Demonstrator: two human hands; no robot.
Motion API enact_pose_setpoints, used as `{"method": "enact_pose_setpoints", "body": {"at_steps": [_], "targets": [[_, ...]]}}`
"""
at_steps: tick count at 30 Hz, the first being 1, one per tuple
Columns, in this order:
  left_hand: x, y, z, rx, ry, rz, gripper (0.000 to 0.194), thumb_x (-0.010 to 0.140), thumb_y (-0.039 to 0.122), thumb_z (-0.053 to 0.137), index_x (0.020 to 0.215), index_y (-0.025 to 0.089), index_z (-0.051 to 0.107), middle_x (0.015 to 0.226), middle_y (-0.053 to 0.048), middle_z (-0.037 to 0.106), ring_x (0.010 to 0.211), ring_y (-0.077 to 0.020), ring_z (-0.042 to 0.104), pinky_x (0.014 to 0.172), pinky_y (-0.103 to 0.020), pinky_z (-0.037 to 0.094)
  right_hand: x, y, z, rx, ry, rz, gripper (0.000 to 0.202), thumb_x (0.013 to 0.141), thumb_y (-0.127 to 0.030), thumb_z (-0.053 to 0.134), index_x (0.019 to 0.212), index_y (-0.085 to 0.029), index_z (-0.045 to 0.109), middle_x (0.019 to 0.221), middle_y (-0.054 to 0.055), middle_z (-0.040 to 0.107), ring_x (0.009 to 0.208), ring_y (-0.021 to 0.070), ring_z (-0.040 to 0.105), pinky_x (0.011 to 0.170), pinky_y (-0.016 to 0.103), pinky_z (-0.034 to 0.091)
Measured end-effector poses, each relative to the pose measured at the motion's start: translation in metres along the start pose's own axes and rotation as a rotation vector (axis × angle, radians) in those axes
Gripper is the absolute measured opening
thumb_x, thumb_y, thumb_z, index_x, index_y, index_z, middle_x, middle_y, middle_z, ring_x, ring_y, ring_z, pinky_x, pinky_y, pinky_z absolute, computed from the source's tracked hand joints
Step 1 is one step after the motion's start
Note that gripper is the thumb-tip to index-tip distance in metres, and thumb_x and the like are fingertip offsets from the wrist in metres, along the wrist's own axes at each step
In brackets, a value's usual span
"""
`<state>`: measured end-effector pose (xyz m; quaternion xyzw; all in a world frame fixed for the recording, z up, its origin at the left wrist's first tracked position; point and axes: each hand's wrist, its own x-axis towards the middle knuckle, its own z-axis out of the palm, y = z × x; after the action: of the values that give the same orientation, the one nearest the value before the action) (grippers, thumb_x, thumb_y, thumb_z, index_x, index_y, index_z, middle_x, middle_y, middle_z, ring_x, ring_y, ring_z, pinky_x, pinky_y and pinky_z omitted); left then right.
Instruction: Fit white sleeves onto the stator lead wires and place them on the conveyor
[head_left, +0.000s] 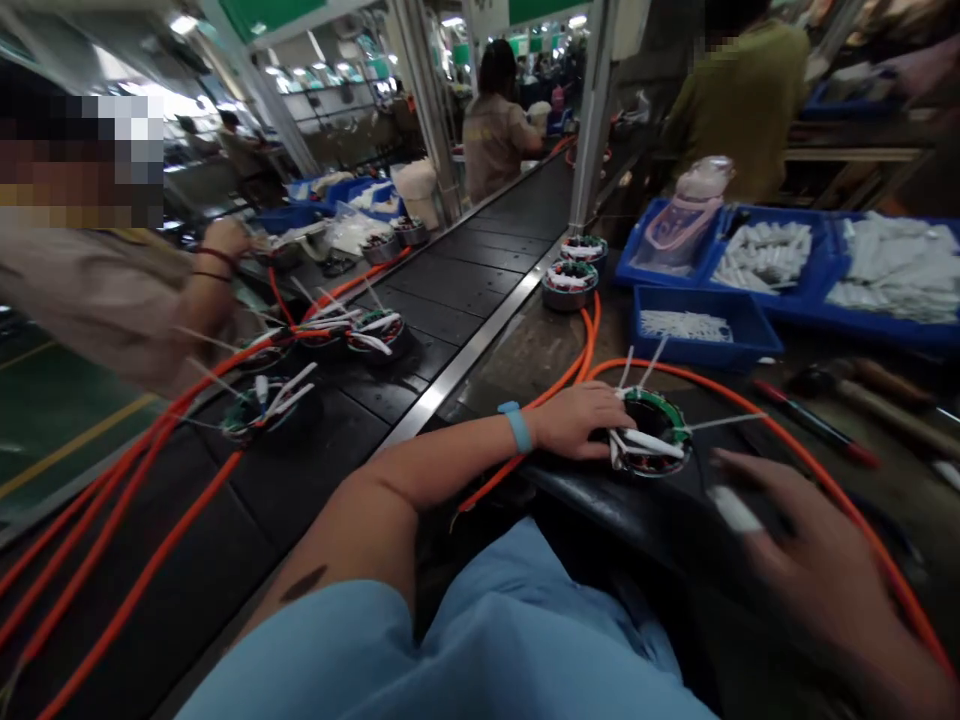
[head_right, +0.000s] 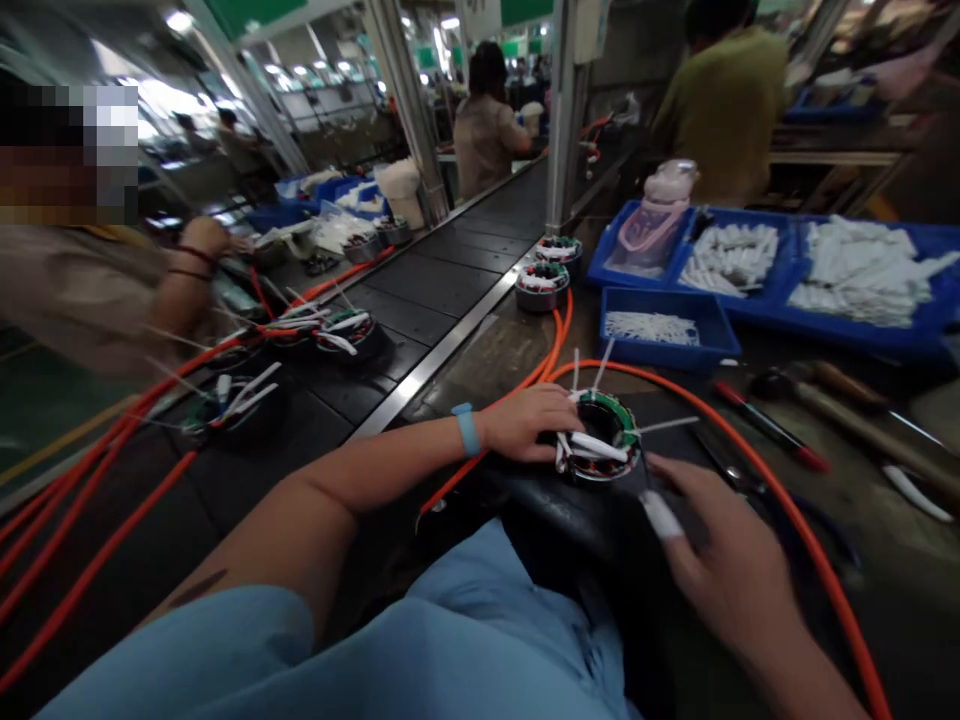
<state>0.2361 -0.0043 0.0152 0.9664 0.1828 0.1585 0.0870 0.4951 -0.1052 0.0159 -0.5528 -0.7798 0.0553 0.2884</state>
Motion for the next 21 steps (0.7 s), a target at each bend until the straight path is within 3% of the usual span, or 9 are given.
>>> {"method": "enact_pose_setpoints", "body": {"at_steps": [4,8,14,18,21], "targets": [[0.002,0.03,0.02,-0.053,0.186,-0.206,0.032,0.078,0.036,0.058,0.103,0.017,0.062,0.096,-0.008,0.066,0.098,-0.0205,0.057,0.098,-0.04,0.038,-0.007,-0.003,0.023,0.079,-0.041,-0.049,0.04,0.081,-0.024,0.05,0.121,-0.024,0.05,0.111,0.009,0.06,0.097,0.0252,0.06,0.083,0.043,0.05],[0.001,0.051,0.026,-0.148,0.36,-0.34,0.036,0.076,0.028,0.058,0.111,0.018,0.057,0.106,-0.005,0.065,0.104,-0.0193,0.056,0.106,-0.042,0.03,-0.006,-0.007,0.027,-0.005,0.006,-0.075,0.034,0.081,-0.022,0.051,0.114,-0.019,0.056,0.107,0.011,0.061,0.098,0.0242,0.057,0.084,0.04,0.048],[0.007,0.056,0.026,-0.165,0.377,-0.374,0.048,0.072,0.021,0.059,0.119,0.017,0.048,0.108,-0.005,0.064,0.103,-0.019,0.057,0.109,-0.043,0.026,-0.003,-0.026,0.023,-0.089,-0.07,-0.227,0.026,0.084,-0.024,0.053,0.108,-0.019,0.061,0.102,0.01,0.064,0.092,0.0237,0.056,0.077,0.037,0.042],[0.01,0.055,0.024,-0.204,0.362,-0.428,0.051,0.068,0.019,0.061,0.117,0.018,0.048,0.093,-0.002,0.066,0.095,-0.019,0.059,0.103,-0.041,0.032,0.007,-0.026,0.022,-0.013,-0.076,-0.181,0.018,0.084,-0.019,0.05,0.097,-0.021,0.063,0.096,0.008,0.064,0.09,0.0223,0.054,0.076,0.036,0.04],[0.012,0.053,0.022,-0.223,0.346,-0.428,0.045,0.067,0.022,0.064,0.11,0.017,0.05,0.087,-0.001,0.065,0.088,-0.0189,0.059,0.097,-0.039,0.035,0.02,-0.017,0.023,0.214,-0.076,-0.091,0.012,0.08,-0.019,0.055,0.092,-0.021,0.06,0.089,0.006,0.061,0.084,0.0202,0.052,0.073,0.033,0.041]]}}
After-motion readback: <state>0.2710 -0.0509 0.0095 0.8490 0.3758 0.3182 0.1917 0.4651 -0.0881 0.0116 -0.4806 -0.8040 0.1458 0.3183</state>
